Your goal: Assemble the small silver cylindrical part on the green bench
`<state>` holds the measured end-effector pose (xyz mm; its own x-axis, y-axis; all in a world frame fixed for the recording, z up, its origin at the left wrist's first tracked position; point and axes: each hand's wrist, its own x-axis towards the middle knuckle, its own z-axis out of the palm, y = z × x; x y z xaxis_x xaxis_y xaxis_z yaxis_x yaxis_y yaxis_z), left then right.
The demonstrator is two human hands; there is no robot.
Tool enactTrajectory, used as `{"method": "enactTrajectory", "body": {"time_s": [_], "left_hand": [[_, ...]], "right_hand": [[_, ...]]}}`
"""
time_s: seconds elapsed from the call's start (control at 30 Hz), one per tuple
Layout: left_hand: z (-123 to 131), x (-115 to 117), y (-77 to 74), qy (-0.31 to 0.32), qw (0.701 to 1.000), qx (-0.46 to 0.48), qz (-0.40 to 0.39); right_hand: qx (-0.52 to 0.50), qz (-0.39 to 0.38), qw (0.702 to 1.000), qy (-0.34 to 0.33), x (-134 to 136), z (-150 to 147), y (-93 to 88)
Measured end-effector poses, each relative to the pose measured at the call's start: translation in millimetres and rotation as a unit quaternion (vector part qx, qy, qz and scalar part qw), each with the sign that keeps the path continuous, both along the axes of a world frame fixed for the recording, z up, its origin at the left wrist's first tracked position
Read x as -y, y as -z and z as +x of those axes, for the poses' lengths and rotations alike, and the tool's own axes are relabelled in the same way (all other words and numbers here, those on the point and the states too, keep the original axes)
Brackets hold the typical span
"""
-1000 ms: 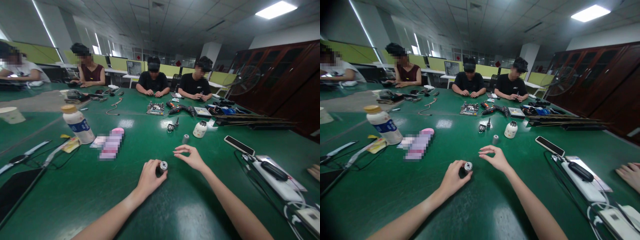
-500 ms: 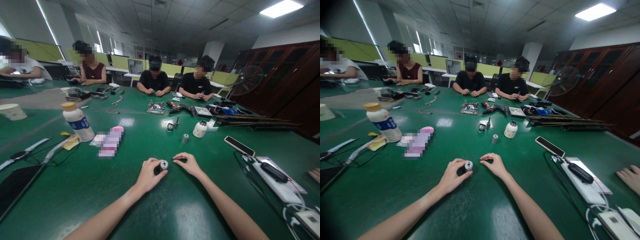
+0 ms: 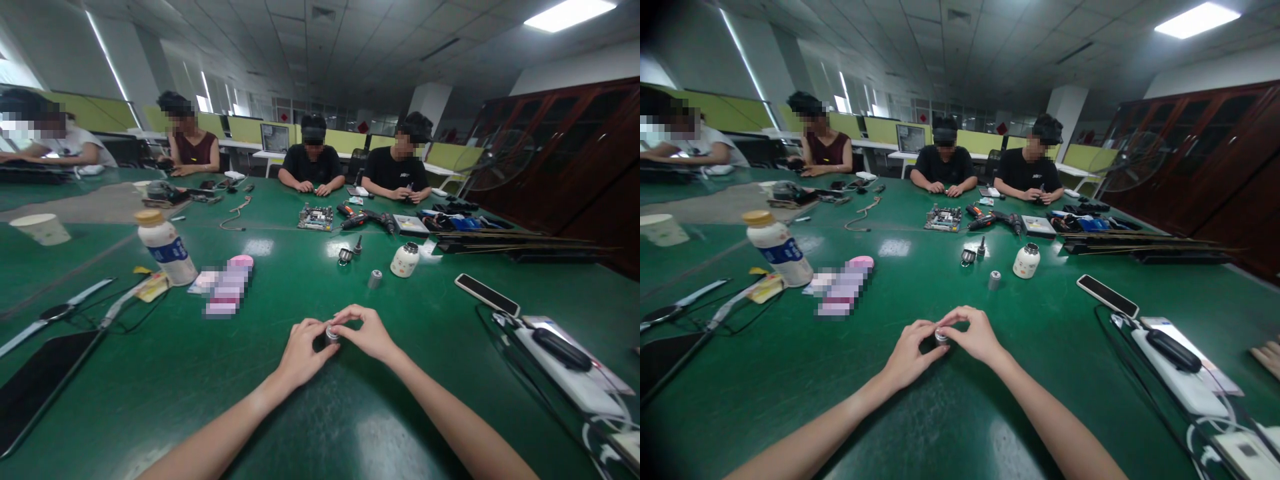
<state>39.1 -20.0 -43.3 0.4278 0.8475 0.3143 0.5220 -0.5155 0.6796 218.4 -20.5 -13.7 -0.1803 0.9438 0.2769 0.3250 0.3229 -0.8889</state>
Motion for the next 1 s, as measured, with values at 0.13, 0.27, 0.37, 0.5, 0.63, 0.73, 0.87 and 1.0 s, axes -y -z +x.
{"method": "enactTrajectory", "body": {"time_s": [0.13, 0.27, 0.37, 0.5, 0.63, 0.73, 0.87, 1.0], "left_hand": [[-0.5, 0.4, -0.3, 0.006, 1.000, -0.013, -0.011], [-0.8, 0.7, 0.6, 0.006, 1.000, -0.020, -0.015], [-0.7, 0.8, 1.6, 0.008, 1.000, -0.022, -0.007], [-0.3, 1.5, 0.6, -0.006, 1.000, -0.030, 0.003], [0.1, 2.5, -1.2, 0.002, 1.000, -0.026, 0.010], [0.1, 2.7, -1.0, 0.009, 1.000, -0.021, 0.014], [-0.4, 2.3, 0.3, 0.003, 1.000, -0.028, 0.012], [-0.4, 2.1, 0.0, -0.002, 0.999, -0.031, 0.009]], "right_hand": [[0.033, 0.025, 0.999, 0.030, 3.2, -2.0, -0.8], [0.093, 0.060, 0.993, 0.050, 7.2, -6.3, -3.0], [0.099, 0.075, 0.989, 0.079, 7.2, -5.3, -5.9], [0.049, 0.066, 0.990, 0.113, 4.0, 2.7, -14.3], [0.040, 0.036, 0.999, 0.008, 3.5, 5.6, -17.1], [0.071, 0.031, 0.997, -0.009, 5.4, 2.0, -13.7], [0.022, 0.023, 0.999, 0.007, 2.9, 6.4, -17.3], [-0.006, -0.014, 1.000, -0.002, -10.3, 32.2, -22.3]]}}
